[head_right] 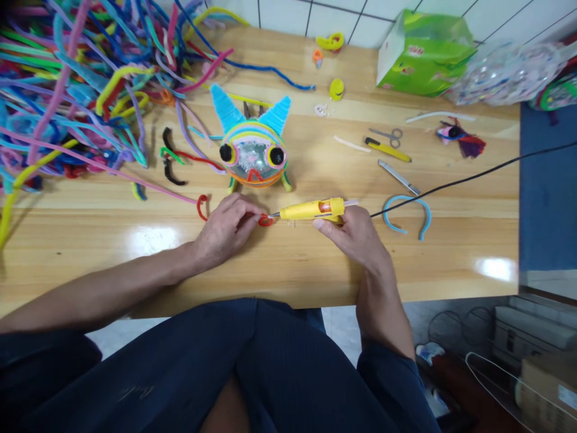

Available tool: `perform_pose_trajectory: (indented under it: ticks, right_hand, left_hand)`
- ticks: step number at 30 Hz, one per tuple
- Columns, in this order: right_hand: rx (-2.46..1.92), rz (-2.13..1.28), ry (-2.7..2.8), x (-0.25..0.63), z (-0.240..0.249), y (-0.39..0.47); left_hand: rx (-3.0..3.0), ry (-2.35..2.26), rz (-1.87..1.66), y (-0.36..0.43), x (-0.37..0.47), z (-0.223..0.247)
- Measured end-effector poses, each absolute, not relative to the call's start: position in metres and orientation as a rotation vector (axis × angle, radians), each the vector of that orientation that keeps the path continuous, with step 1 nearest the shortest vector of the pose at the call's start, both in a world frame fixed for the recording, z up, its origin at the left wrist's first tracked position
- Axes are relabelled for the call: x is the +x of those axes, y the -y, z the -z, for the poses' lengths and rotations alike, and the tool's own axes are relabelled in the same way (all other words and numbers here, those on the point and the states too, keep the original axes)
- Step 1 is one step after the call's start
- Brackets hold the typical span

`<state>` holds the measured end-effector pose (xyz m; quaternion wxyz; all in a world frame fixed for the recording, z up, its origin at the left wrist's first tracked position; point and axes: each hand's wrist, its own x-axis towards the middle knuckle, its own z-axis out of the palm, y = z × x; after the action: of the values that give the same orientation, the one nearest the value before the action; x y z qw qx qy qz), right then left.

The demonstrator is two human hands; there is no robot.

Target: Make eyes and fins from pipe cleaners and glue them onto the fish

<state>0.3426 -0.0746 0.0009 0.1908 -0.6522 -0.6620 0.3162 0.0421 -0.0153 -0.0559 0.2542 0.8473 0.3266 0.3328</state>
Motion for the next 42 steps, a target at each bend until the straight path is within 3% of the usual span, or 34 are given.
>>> perform_pose_trajectory:
  ticks: [13, 42]
  right_hand:
    - [-1.78, -0.814, 1.905, 0.3368, -0.0009, 0.0742]
    - [-1.849, -0.784, 1.933, 0.3428, 0.0065, 0.0781]
  left_hand:
    - [2.33, -0.779, -1.1, 0.0153, 0.0453, 0.0541]
    - [2.233, -0.757, -1.077, 0.0172, 0.0467, 0.0553]
